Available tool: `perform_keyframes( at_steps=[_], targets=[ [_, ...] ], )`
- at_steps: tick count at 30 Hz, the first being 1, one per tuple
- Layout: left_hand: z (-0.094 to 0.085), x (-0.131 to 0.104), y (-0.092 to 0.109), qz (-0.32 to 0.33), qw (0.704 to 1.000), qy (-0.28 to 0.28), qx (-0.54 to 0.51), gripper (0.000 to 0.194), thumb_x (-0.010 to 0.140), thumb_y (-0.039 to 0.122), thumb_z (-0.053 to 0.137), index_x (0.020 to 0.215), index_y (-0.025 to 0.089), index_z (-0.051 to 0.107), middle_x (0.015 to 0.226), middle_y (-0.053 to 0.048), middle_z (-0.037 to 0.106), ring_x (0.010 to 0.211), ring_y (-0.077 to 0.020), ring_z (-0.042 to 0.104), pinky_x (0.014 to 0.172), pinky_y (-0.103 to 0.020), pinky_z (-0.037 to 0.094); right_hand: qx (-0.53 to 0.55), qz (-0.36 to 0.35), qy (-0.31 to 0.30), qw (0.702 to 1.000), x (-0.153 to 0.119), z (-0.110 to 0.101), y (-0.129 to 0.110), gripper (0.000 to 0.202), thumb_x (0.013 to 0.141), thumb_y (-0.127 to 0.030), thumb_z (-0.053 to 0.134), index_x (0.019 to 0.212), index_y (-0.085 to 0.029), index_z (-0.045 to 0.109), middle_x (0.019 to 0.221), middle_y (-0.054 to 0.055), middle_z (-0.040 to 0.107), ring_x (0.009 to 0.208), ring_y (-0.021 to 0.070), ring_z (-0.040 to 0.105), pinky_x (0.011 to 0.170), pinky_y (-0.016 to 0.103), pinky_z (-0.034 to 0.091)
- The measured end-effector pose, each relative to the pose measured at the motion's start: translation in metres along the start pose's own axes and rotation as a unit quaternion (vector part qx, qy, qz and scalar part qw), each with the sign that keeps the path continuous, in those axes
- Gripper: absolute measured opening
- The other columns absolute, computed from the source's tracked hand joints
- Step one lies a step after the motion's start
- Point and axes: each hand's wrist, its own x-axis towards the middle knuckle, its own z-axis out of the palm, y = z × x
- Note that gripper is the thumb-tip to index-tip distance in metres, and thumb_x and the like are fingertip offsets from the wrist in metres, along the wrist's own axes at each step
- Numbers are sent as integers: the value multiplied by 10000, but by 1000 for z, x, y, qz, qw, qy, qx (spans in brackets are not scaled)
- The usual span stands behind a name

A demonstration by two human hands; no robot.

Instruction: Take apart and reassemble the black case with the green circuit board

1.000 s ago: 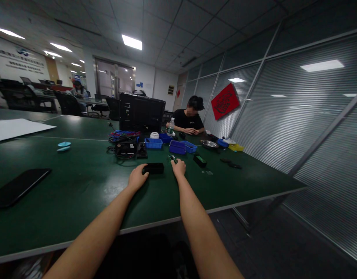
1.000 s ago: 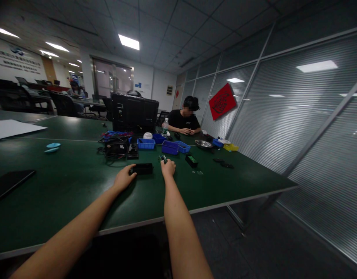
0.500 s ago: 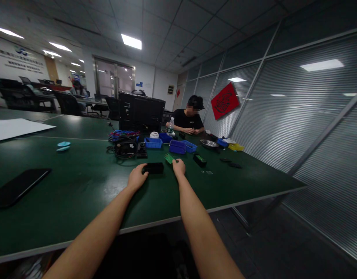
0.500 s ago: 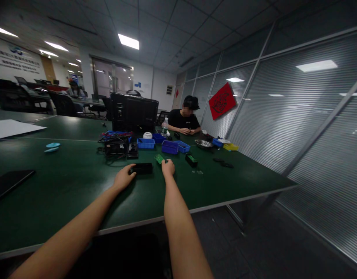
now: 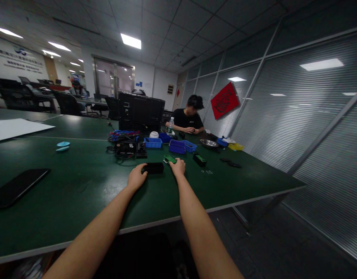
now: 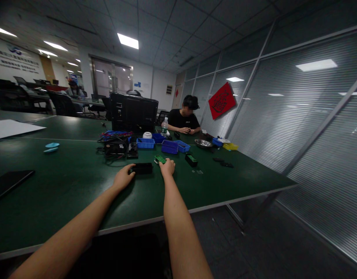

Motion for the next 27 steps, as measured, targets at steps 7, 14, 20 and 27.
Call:
perform_keyframes(
  at_steps=[7,14,20,27],
  targets=[
    [-2,0,1,-21,1000,-16,-13,380,773,270,465,1149,251,517,1089,-23,600,992,-178,542,881,-292,398,15,1,4,1000,4,2,3,444,670,-351,620,1039,-105,600,1029,179,556,966,261,516,824,323,378],
    [-1,1,0,-7,1000,-16,3,347,779,276,452,1121,251,506,1057,-34,606,950,-177,558,823,-285,414,212,20,-18,977,11,5,0,432,635,-357,630,992,-114,621,902,104,628,831,197,573,755,287,423],
    [0,1,1,-30,999,-33,21,370,768,286,483,1136,259,446,1015,-42,617,917,-191,576,765,-288,423,446,-74,-139,881,-1,-4,-18,477,592,-361,653,1003,-124,613,901,70,626,814,167,561,717,273,432],
    [1,2,2,-37,998,-32,-40,516,758,221,495,1242,255,318,1191,-39,549,1023,-173,547,811,-270,410,470,-134,-223,844,-12,-16,-25,416,571,-304,683,960,-161,641,832,27,617,769,139,540,738,274,410]
  ],
)
